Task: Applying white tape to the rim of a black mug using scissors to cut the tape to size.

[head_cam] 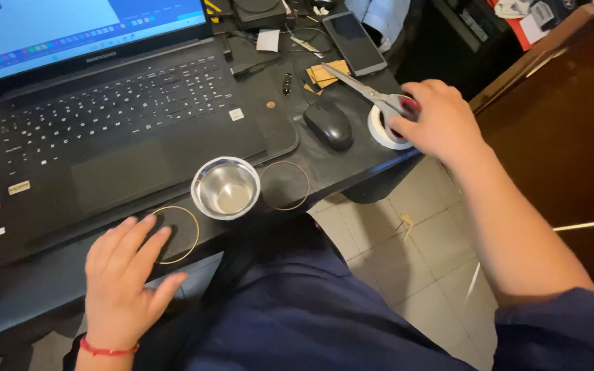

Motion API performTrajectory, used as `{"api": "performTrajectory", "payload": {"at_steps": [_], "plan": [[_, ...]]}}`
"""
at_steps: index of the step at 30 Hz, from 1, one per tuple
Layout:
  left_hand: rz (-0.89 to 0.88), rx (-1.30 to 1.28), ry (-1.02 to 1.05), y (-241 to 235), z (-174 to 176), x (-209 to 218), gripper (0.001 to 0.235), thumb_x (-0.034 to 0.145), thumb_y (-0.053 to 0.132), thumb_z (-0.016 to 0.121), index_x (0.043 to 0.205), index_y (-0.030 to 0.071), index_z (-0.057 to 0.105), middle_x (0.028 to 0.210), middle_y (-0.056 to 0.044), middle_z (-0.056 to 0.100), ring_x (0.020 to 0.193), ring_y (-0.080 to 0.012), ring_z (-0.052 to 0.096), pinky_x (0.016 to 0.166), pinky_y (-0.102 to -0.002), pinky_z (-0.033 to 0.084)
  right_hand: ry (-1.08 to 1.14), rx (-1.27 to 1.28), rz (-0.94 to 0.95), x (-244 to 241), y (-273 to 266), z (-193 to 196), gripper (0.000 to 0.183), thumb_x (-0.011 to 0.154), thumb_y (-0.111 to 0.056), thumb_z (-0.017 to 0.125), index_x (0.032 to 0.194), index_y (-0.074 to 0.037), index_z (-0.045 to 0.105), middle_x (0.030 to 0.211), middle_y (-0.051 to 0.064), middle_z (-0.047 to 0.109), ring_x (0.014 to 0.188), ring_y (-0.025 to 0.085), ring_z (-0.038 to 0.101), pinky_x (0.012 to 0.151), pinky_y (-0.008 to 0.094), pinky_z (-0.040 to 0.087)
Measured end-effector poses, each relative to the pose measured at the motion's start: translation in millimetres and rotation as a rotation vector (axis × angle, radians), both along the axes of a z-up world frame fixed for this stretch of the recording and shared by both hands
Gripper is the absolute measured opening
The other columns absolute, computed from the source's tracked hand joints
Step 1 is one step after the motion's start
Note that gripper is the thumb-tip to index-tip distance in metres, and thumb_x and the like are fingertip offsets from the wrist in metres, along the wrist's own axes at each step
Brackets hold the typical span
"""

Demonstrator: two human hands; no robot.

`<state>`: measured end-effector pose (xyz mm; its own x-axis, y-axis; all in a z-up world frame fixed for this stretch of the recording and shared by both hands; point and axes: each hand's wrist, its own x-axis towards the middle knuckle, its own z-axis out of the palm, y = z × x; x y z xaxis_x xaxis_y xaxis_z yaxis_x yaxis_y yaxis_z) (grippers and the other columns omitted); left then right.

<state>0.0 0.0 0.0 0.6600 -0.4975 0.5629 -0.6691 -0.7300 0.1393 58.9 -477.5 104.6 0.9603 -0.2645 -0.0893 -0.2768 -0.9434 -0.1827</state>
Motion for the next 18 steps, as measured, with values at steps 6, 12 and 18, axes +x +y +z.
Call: {"api": "performTrajectory", "payload": {"at_steps": [6, 12, 18], "plan": [[0.055, -0.043, 0.009, 22.2, -21.0, -29.9, 0.051, 0.084, 0.049, 0.064, 0.12, 0.013, 0.069, 0.138, -0.013, 0.06, 0.13, -0.0381, 0.057, 0.107, -0.051, 0.044, 0.14, -0.084, 0.067, 45.6, -1.4, -21.1, 0.06, 0.084, -0.052, 0.062, 0.132, -0.017, 0.061, 0.124, 0.013, 0.059, 0.11, 0.037, 0.054, 0.089, 0.05, 0.043], [0.071, -0.085, -0.088, 55.6, -56.8, -56.3, 0.039, 0.079, 0.036, 0.074, 0.11, 0.012, 0.075, 0.131, -0.019, 0.064, 0.12, -0.0391, 0.062, 0.108, -0.05, 0.049, -0.007, 0.12, 0.049, 51.4, -12.6, -43.3, 0.03, 0.097, -0.031, 0.057, 0.115, -0.008, 0.064, 0.117, 0.011, 0.057, 0.093, 0.029, 0.058, 0.076, 0.045, 0.045], [0.121, -0.005, -0.131, 81.4, -101.8, -73.9, 0.039, 0.077, 0.047, 0.067, 0.104, 0.021, 0.077, 0.124, -0.018, 0.068, 0.109, -0.0405, 0.067, 0.098, -0.052, 0.055, -0.303, 0.131, 0.027, 14.3, -27.7, -14.9, 0.027, 0.103, -0.023, 0.049, 0.117, -0.001, 0.056, 0.096, 0.017, 0.058, 0.08, 0.032, 0.052, 0.063, 0.048, 0.039]]}}
